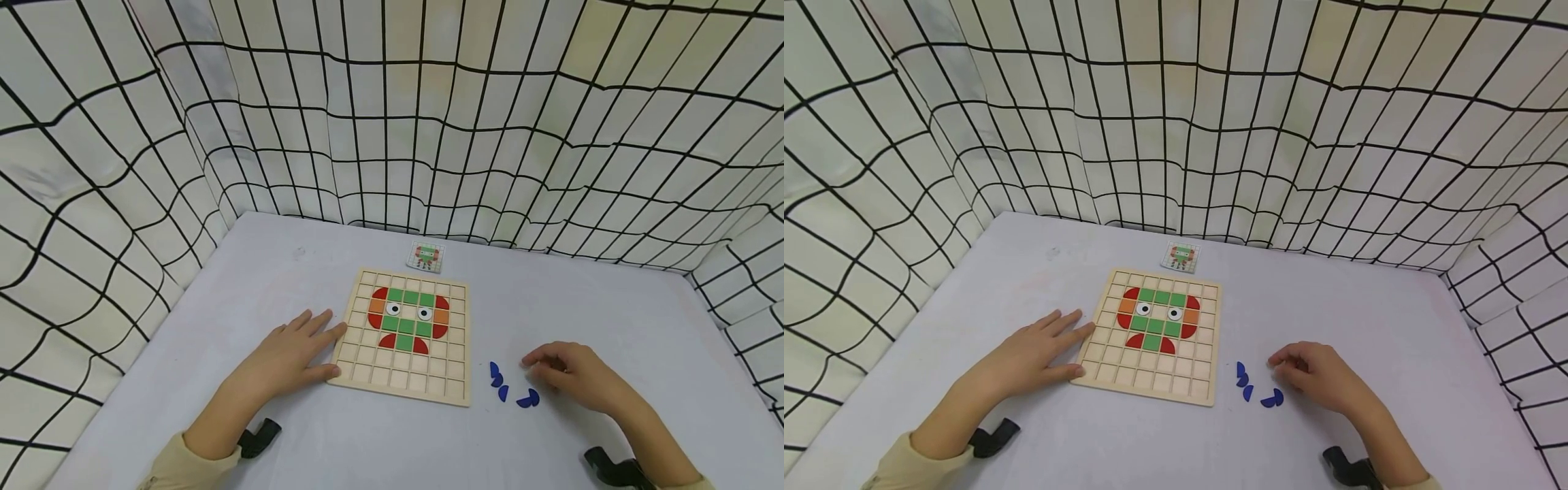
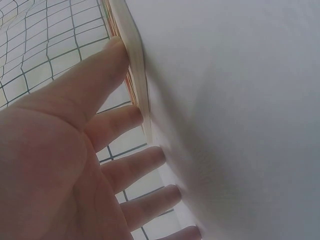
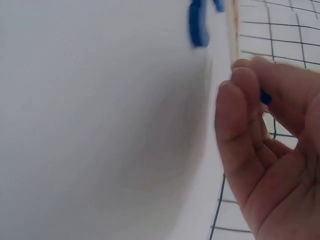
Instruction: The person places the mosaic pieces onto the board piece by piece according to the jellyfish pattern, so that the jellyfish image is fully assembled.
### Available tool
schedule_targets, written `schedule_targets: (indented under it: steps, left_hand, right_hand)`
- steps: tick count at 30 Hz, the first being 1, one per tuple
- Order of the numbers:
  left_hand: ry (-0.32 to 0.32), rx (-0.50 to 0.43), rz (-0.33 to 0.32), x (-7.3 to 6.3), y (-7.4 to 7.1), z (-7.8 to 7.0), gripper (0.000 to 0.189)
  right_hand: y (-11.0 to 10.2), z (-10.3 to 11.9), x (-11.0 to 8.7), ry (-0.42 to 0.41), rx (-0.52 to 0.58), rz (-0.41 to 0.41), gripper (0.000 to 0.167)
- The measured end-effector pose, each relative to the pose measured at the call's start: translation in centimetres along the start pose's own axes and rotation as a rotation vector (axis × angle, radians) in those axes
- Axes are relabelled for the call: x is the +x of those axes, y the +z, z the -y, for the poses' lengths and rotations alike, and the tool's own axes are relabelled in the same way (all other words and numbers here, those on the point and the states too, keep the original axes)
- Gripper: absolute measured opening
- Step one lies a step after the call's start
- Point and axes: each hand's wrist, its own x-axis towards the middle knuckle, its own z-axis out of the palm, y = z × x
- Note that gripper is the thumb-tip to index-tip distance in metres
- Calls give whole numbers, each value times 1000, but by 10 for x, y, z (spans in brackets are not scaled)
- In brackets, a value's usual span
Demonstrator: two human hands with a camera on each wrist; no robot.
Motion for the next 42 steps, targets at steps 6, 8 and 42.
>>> schedule_targets:
  steps: [6,8,42]
  left_hand:
    - [5,2,-7,-1,0,0,71]
    - [7,-2,-8,-1,-1,-1,71]
    - [8,0,5,-1,-2,-1,72]
  right_hand:
    - [1,14,11,3,120,-106,18]
    - [1,18,15,-1,168,-131,20]
    - [68,89,71,-182,139,-7,18]
